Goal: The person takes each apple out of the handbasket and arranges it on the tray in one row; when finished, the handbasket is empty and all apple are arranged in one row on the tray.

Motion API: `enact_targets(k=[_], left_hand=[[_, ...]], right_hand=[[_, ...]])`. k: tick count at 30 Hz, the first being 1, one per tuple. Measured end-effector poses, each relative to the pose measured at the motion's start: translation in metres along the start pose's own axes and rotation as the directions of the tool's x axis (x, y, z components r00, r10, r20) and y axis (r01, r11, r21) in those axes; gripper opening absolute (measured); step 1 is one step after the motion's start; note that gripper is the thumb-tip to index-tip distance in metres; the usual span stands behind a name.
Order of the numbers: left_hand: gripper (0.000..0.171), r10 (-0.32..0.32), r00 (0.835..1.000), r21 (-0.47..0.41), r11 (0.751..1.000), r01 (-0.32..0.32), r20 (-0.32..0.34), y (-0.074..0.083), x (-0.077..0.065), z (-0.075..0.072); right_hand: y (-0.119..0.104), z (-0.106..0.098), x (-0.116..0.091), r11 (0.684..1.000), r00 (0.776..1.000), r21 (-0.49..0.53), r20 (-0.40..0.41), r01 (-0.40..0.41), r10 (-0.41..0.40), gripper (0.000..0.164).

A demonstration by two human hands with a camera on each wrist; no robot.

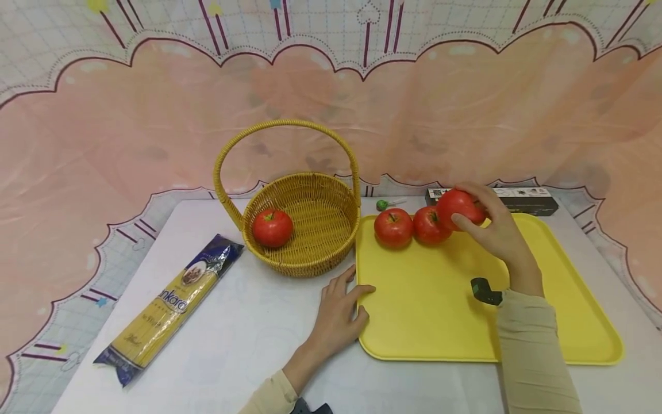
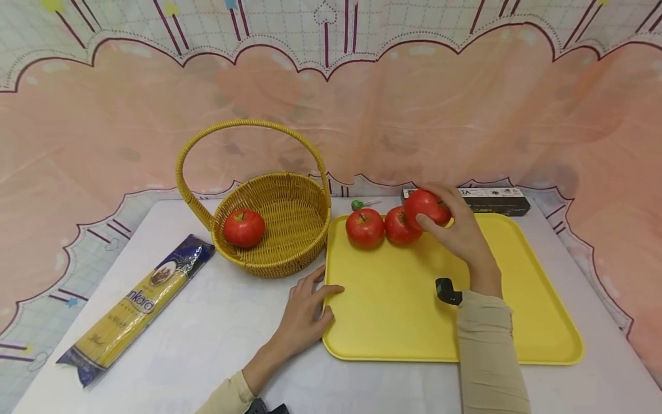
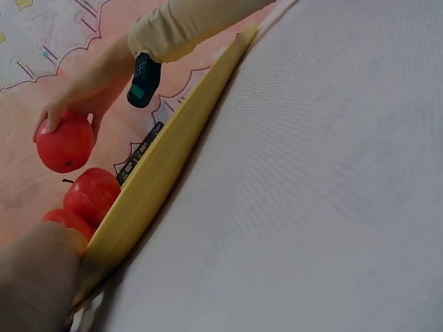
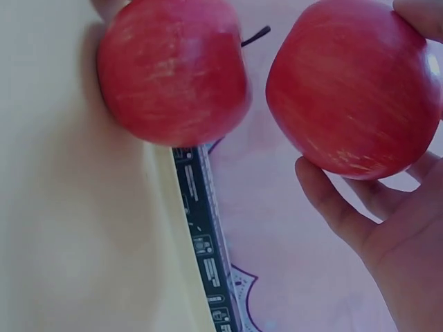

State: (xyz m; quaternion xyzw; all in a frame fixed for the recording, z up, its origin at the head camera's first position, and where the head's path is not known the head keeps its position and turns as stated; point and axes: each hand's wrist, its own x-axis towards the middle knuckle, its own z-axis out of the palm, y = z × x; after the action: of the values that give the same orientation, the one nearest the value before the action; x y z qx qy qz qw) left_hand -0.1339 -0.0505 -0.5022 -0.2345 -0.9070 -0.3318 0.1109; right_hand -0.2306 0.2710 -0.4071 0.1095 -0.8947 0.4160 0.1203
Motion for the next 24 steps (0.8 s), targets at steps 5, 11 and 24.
enact_targets(k=[5, 11, 24], left_hand=[[0.038, -0.003, 1.000, -0.003, 1.000, 0.003, -0.001, 0.000, 0.000, 0.000], [0.037, -0.001, 1.000, 0.003, 1.000, 0.001, -0.001, 0.000, 0.001, 0.000], [0.038, -0.020, 1.000, 0.022, 1.000, 0.020, 0.012, 0.001, -0.001, -0.001]], right_hand=[[0.002, -0.003, -0.001, 1.000, 1.000, -0.009, 0.017, -0.011, 0.011, 0.059], [0.004, -0.010, -0.002, 0.998, 0.996, -0.011, 0.065, -0.056, 0.056, 0.060], [0.012, -0.014, -0.003, 0.993, 0.986, -0.043, 0.121, -0.114, 0.118, 0.059]])
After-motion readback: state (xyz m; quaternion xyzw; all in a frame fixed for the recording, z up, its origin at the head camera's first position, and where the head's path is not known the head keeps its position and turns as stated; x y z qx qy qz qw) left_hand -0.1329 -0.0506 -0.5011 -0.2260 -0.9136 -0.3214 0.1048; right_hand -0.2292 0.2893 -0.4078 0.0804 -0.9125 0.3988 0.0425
